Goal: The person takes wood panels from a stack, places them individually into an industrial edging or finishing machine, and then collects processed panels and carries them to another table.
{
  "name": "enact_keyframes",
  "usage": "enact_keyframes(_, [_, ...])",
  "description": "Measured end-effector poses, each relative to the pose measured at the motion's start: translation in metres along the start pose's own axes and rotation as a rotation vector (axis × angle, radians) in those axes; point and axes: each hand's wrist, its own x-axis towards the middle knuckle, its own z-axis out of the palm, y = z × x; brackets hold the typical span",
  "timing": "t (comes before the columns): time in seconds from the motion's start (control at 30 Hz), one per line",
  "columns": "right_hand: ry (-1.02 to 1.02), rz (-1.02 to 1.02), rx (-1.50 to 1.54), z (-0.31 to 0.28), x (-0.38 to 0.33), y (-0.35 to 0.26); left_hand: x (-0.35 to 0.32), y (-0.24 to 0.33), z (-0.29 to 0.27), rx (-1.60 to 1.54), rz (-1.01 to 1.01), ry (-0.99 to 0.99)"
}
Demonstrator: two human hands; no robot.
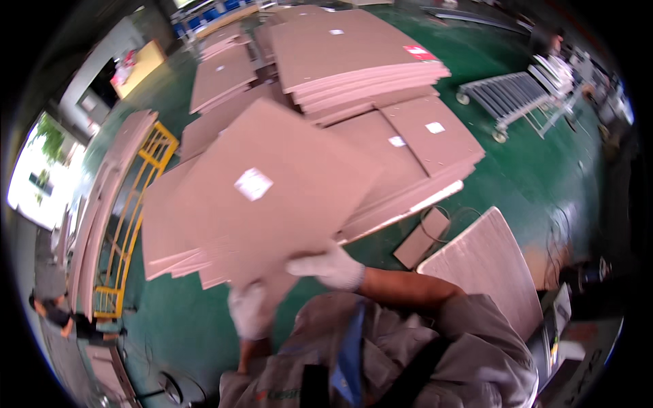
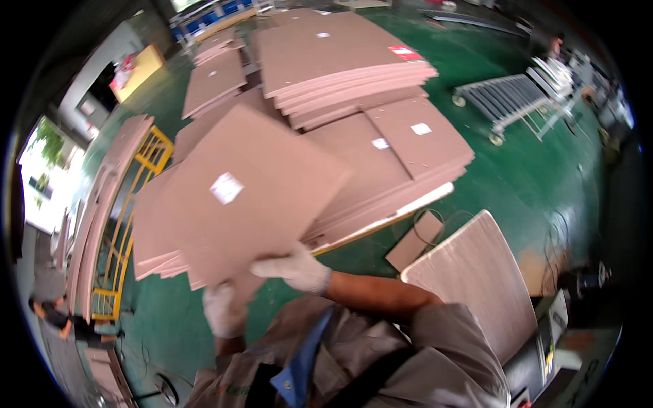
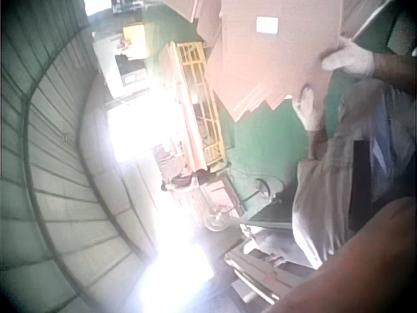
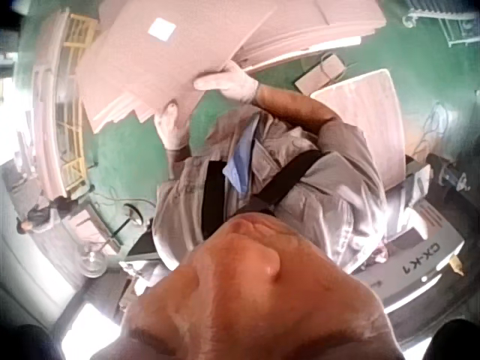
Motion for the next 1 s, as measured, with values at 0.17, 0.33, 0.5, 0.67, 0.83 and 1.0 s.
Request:
enact_keyframes(0.17, [0.249, 0.073, 0.103, -0.059, 0.061, 0.0, -0.065, -0.123, -0.096, -1.178, -0.752, 0.538])
enact_keyframes(0.33, [1.038, -0.507, -1.016, -0.237, 0.048, 0.003, -0.056, -0.177, -0.131, -1.332, -0.74, 0.6])
enact_keyframes(0.5, [1.332, 0.016, -1.883, -0.328, -0.001, -0.057, -0.132, -0.219, -0.115, -1.272, -1.051, 0.74])
enact_keyframes(0.67, [1.569, -0.007, -1.389, -0.373, -0.016, -0.048, -0.15, -0.185, -0.032, -1.799, -1.418, -0.118])
enact_keyframes(0.83, [1.524, -0.17, -0.133, -0.412, -0.012, -0.049, -0.041, -0.126, 0.069, -0.895, -1.259, -0.521])
enact_keyframes(1.0, [1.294, -0.255, 0.046, -0.316, -0.1, 0.003, 0.041, -0.093, 0.179, -1.039, -1.063, -0.795])
